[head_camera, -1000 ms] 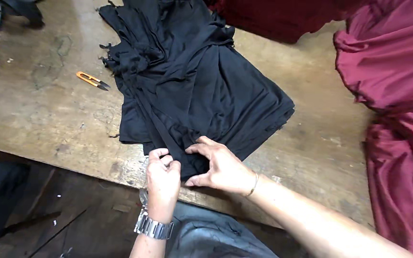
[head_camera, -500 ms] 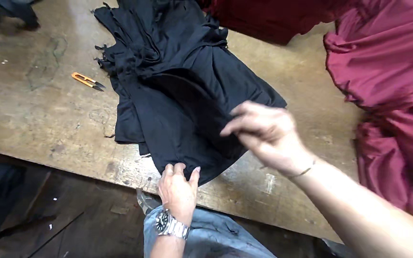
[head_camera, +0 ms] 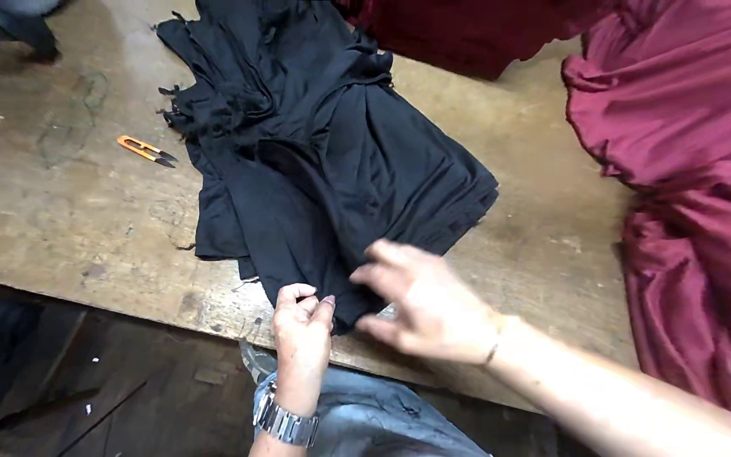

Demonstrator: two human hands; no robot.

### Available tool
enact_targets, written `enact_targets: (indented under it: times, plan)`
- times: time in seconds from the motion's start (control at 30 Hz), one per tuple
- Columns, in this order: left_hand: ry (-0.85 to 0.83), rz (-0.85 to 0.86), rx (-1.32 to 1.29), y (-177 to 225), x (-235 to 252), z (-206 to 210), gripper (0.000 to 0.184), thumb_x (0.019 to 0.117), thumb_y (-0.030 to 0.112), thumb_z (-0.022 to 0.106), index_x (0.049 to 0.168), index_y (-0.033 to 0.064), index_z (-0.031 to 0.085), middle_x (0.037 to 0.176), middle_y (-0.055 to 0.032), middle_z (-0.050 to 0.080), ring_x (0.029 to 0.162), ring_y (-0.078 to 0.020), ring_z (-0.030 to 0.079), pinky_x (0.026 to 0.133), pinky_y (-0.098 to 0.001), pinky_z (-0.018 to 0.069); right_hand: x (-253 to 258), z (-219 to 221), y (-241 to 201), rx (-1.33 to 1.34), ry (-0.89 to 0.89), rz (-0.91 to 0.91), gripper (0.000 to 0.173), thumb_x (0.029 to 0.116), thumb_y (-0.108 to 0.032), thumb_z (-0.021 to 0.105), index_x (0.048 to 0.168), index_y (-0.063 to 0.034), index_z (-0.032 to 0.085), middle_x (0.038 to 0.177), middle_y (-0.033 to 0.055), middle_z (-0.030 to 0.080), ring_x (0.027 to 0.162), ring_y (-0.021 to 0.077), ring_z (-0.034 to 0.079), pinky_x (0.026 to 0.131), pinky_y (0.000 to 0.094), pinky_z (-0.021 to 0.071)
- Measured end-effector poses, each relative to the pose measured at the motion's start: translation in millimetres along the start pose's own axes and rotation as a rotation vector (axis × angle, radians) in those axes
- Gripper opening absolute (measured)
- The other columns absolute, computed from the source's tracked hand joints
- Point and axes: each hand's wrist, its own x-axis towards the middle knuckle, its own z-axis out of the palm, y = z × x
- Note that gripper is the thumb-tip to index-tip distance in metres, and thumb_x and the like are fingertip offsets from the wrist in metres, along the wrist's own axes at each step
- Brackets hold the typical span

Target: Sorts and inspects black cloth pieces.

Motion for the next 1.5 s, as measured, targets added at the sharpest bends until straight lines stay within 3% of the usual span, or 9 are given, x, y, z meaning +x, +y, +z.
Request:
enact_targets:
  times: [0.1, 0.3, 0.47, 0.53, 0.8, 0.93, 1.07, 1.3, 1.5]
  plan:
    - [-0.023, 0.106, -0.007, 10.9, -1.1, 0.7, 0.023, 0.0934, -0.001, 0.071, 0.110, 0.0050, 0.056, 0.066, -0.0066, 0.065, 0.049, -0.0112, 0.057, 0.045, -0.0232, 0.0453, -2.3, 39.6, 0.1, -0.043, -0.015, -0.063, 0.019, 0.0781, -0.021, 0.075, 0.089, -0.0064, 0.072, 0.099, 0.0105, 0.066, 0.089, 0.0269, 0.067, 0.072, 0.0424, 0.0576]
    - [0.315, 0.257, 0.390, -5.8, 26.6, -44.7, 0.057, 0.0924, 0.023, 0.077, 0.136, 0.0001, 0.049, 0.129, -0.0186, 0.061, 0.112, -0.0290, 0.065, 0.093, -0.0492, 0.0537, 38.6, -8.1, 22.5, 0.329, 0.273, 0.212, 0.007, 0.0920, -0.010, 0.066, 0.092, -0.0081, 0.072, 0.082, 0.0013, 0.069, 0.075, 0.0074, 0.065, 0.067, 0.0280, 0.0543]
    - [0.176, 0.118, 0.683, -1.4, 37.8, -49.8, 0.030, 0.0905, 0.024, 0.080, 0.109, 0.0026, 0.070, 0.082, -0.0108, 0.069, 0.071, -0.0257, 0.066, 0.067, -0.0512, 0.0556, 54.6, -6.7, 1.0, 0.495, 0.307, 0.138, 0.031, 0.0968, 0.004, 0.051, 0.117, -0.0058, 0.071, 0.114, 0.0024, 0.073, 0.106, 0.0067, 0.068, 0.094, 0.0270, 0.0573]
    - [0.147, 0.090, 0.730, 1.8, 37.6, -47.6, 0.021, 0.0922, 0.026, 0.078, 0.093, 0.0068, 0.070, 0.067, -0.0059, 0.061, 0.059, -0.0222, 0.057, 0.058, -0.0470, 0.0495, 52.1, 17.6, -10.2, 0.455, 0.241, 0.152, 0.033, 0.0925, 0.002, 0.050, 0.103, -0.0114, 0.078, 0.097, 0.0006, 0.071, 0.091, 0.0095, 0.066, 0.080, 0.0305, 0.0559]
    - [0.120, 0.099, 0.123, 25.2, 20.5, -43.5, 0.049, 0.0825, 0.005, 0.084, 0.125, 0.0028, 0.059, 0.075, -0.0040, 0.073, 0.062, -0.0115, 0.067, 0.058, -0.0277, 0.0556, 43.9, 53.4, -32.7, 0.313, -0.183, 0.205, 0.044, 0.0774, -0.032, 0.084, 0.112, -0.0078, 0.071, 0.113, 0.0077, 0.060, 0.100, 0.0189, 0.063, 0.083, 0.0356, 0.0576]
    - [0.058, 0.245, 0.190, 30.3, 22.7, -38.3, 0.033, 0.0964, 0.014, 0.071, 0.126, 0.0048, 0.061, 0.096, -0.0040, 0.076, 0.082, -0.0130, 0.074, 0.075, -0.0308, 0.0617, 49.2, 53.3, -11.2, 0.369, 0.111, 0.191, 0.012, 0.0879, -0.013, 0.072, 0.094, -0.0034, 0.075, 0.092, 0.0084, 0.068, 0.083, 0.0186, 0.067, 0.073, 0.0377, 0.0591]
    - [0.174, 0.197, 0.754, 9.2, 30.6, -42.5, 0.049, 0.0910, 0.036, 0.078, 0.122, 0.0012, 0.062, 0.096, -0.0129, 0.070, 0.083, -0.0279, 0.070, 0.076, -0.0536, 0.0583, 55.3, 19.1, 21.0, 0.525, 0.212, 0.172, 0.034, 0.0936, 0.003, 0.055, 0.120, -0.0078, 0.073, 0.116, 0.0028, 0.073, 0.109, 0.0082, 0.067, 0.098, 0.0277, 0.0559]
    - [0.199, 0.260, 0.927, -13.2, 24.2, -35.6, 0.020, 0.0927, 0.022, 0.075, 0.085, 0.0068, 0.064, 0.073, -0.0086, 0.062, 0.062, -0.0260, 0.062, 0.060, -0.0499, 0.0525, 35.6, 30.0, 18.7, 0.352, -0.080, 0.057, 0.027, 0.0890, -0.006, 0.056, 0.095, -0.0170, 0.079, 0.092, 0.0004, 0.061, 0.078, 0.0095, 0.059, 0.065, 0.0275, 0.0518]
    - [0.143, -0.061, 0.262, -19.1, 7.9, -25.9, 0.055, 0.0845, 0.001, 0.082, 0.128, -0.0020, 0.047, 0.073, -0.0102, 0.067, 0.060, -0.0209, 0.073, 0.059, -0.0379, 0.0666, 33.6, 16.7, 23.0, 0.432, -0.034, 0.122, 0.026, 0.0923, -0.003, 0.056, 0.095, -0.0145, 0.079, 0.092, -0.0016, 0.062, 0.081, 0.0046, 0.059, 0.069, 0.0198, 0.0517]
